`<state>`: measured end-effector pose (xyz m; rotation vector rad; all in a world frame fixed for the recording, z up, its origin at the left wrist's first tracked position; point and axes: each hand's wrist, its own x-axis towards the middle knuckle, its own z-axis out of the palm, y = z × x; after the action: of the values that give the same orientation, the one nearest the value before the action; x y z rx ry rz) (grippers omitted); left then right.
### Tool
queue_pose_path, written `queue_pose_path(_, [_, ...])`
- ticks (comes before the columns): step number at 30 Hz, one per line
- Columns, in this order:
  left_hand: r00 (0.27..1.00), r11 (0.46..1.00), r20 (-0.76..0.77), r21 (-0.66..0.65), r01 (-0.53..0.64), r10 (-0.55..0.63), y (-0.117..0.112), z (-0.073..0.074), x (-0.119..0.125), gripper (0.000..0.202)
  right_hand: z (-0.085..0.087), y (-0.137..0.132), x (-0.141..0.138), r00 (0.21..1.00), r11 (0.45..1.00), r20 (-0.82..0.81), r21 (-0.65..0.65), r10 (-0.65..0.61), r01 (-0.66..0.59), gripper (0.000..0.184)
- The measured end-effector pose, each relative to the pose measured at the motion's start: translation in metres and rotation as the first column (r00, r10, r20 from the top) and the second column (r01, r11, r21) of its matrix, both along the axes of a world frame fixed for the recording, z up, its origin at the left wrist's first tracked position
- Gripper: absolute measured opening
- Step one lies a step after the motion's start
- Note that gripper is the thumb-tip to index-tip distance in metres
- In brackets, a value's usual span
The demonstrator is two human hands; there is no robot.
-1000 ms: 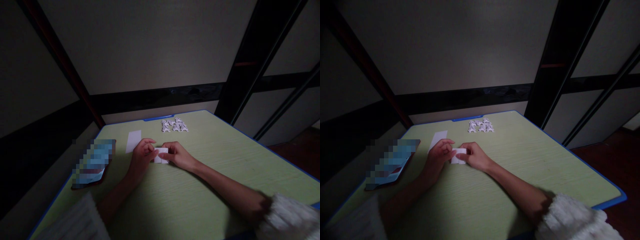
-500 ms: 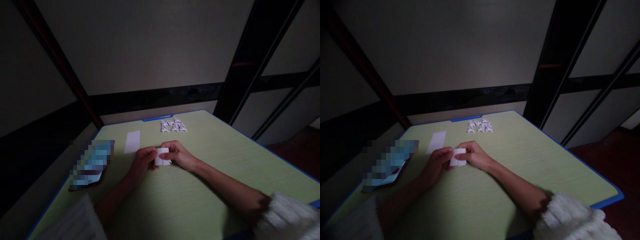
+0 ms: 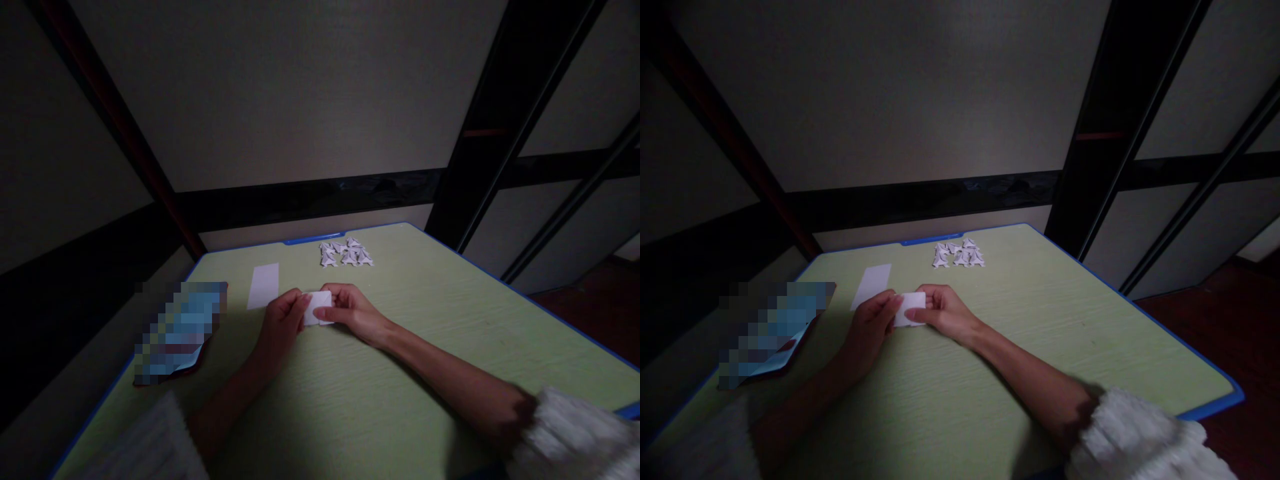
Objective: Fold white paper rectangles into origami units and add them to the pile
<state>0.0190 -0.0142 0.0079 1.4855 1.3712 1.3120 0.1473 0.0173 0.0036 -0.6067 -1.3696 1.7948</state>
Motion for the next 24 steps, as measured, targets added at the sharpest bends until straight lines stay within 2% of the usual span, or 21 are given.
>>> queue_pose_path(3, [0.998,0.998,0.025,0.004,-0.062,0.062,0.002,0.002,0.0,0.031,0.001,0.001,-0.001,0.994,0.995,-0.046,0.011,-0.096,0.097,0.029])
queue_pose_path(7, [0.992,0.994,0.119,-0.095,0.05,-0.038,0.004,0.0,0.001,0.024,0.0,0.005,0.002,0.97,0.97,-0.103,0.086,-0.218,0.228,0.029])
queue_pose_path(10, [0.985,0.984,0.15,-0.138,0.111,-0.09,0.005,-0.001,0.001,0.019,-0.001,0.006,0.004,0.98,0.971,-0.084,0.142,-0.181,0.192,0.028])
queue_pose_path(17, [0.985,0.988,0.151,-0.121,0.101,-0.083,0.004,0.002,-0.001,0.021,-0.001,0.004,0.004,0.99,0.95,0.018,0.284,-0.141,0.13,0.016])
queue_pose_path(21, [0.979,0.979,0.166,-0.143,0.144,-0.12,0.007,-0.002,-0.004,0.021,0.0,0.008,0.01,0.984,0.908,0.091,0.406,-0.153,0.104,0.014])
queue_pose_path(24, [0.98,0.97,0.134,-0.174,0.17,-0.148,0.007,-0.003,-0.006,0.021,0.001,0.01,0.014,0.977,0.859,0.13,0.506,-0.167,0.079,0.006])
